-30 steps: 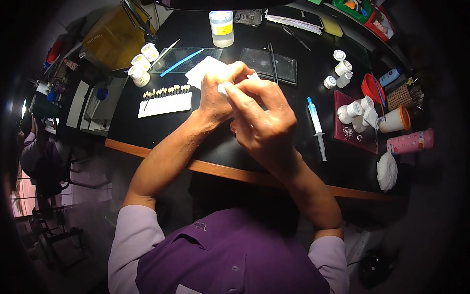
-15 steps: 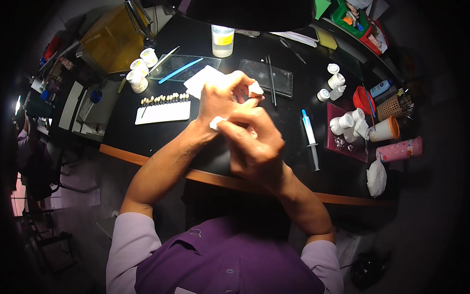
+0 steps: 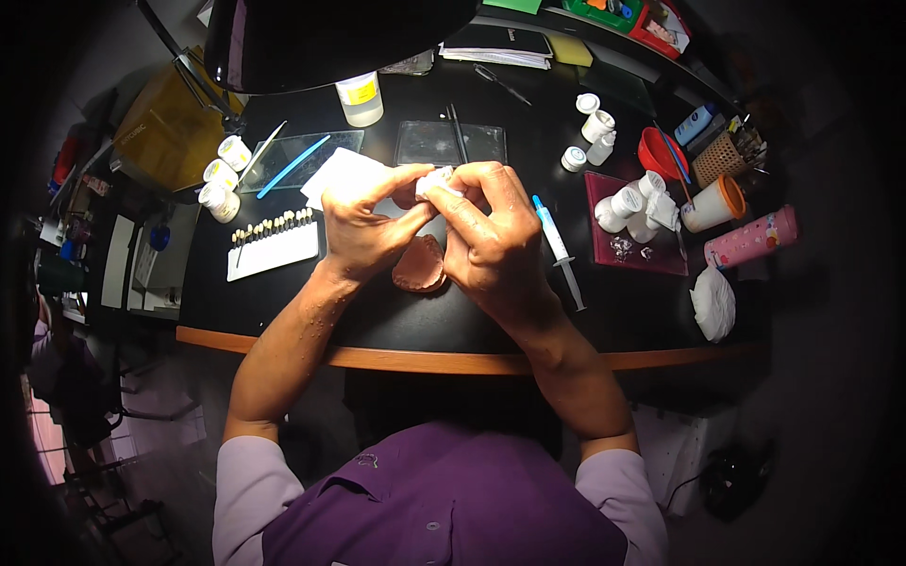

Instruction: The person handles a dental model and a prosthetic arch, aligns them, and uses a pen to mark specific locations on the dental model and prosthetic. They then pick up a small tool to work on the marked surface and select a replacement tooth from a shade guide to fit onto the model.

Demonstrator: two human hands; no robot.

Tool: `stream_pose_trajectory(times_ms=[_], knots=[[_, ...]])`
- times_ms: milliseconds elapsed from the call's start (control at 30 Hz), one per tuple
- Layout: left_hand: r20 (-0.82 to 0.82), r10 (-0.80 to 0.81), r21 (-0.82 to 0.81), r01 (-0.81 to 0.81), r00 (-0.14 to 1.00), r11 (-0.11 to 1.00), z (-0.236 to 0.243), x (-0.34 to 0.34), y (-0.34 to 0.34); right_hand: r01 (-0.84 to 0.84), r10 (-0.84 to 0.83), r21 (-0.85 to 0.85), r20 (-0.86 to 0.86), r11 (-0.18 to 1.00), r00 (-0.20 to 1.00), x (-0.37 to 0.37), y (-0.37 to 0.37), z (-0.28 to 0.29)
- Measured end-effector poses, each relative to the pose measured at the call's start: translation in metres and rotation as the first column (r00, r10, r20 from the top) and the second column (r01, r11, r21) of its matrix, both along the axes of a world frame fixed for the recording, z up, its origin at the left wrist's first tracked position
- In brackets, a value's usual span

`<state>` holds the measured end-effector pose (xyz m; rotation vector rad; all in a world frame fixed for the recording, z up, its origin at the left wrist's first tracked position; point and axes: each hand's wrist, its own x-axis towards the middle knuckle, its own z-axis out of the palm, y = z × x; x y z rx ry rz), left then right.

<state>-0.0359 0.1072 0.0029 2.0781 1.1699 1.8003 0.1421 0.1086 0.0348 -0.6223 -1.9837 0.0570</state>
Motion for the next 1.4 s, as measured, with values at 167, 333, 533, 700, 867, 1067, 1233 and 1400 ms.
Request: stream_pose_trajectory(times_ms=[167, 333, 533, 700, 867, 1067, 1233, 1400], knots=[[0.062, -0.023, -0.020, 0.025, 0.998, 0.999, -0.002, 0.004, 0.003, 0.090, -0.088, -0.024, 0.071, 0.996, 0.994, 0.014, -0.006, 0.008], [0.119, -0.082, 0.006, 0.081, 0.990, 0.997, 0.000, 0.000, 0.005, 0.097, -0.031, -0.456, 0.151, 0.885, 0.988, 0.035, -0.011, 0.002], [0.117, -0.037, -0.032, 0.041, 0.992, 0.999, 0.011, -0.002, 0.005, 0.128, 0.045, -0.501, 0.319, 0.856, 0.947, 0.054, 0.034, 0.020], [0.088, -0.011, 0.021, 0.009, 0.996, 1.000, 0.017, -0.010, 0.002, 0.425, -0.255, -0.363, 0.431, 0.829, 0.865, 0.026, 0.175, 0.031], [0.168, -0.082, 0.010, 0.081, 0.982, 0.997, 0.007, 0.001, 0.007, 0.533, -0.429, -0.077, 0.503, 0.843, 0.751, 0.015, 0.297, -0.037], [0.233, -0.011, -0.017, 0.016, 0.973, 1.000, 0.003, -0.018, -0.007, 0.534, -0.393, -0.568, 0.361, 0.626, 0.845, -0.059, 0.260, -0.028], [0.277, -0.103, 0.008, 0.105, 0.955, 0.994, 0.016, 0.001, 0.000, 0.505, -0.318, -0.374, 0.460, 0.778, 0.829, -0.009, 0.290, -0.008], [0.277, -0.083, 0.008, 0.084, 0.957, 0.996, 0.014, -0.001, 0.005, 0.298, -0.230, -0.461, 0.199, 0.836, 0.953, 0.009, 0.263, 0.005]])
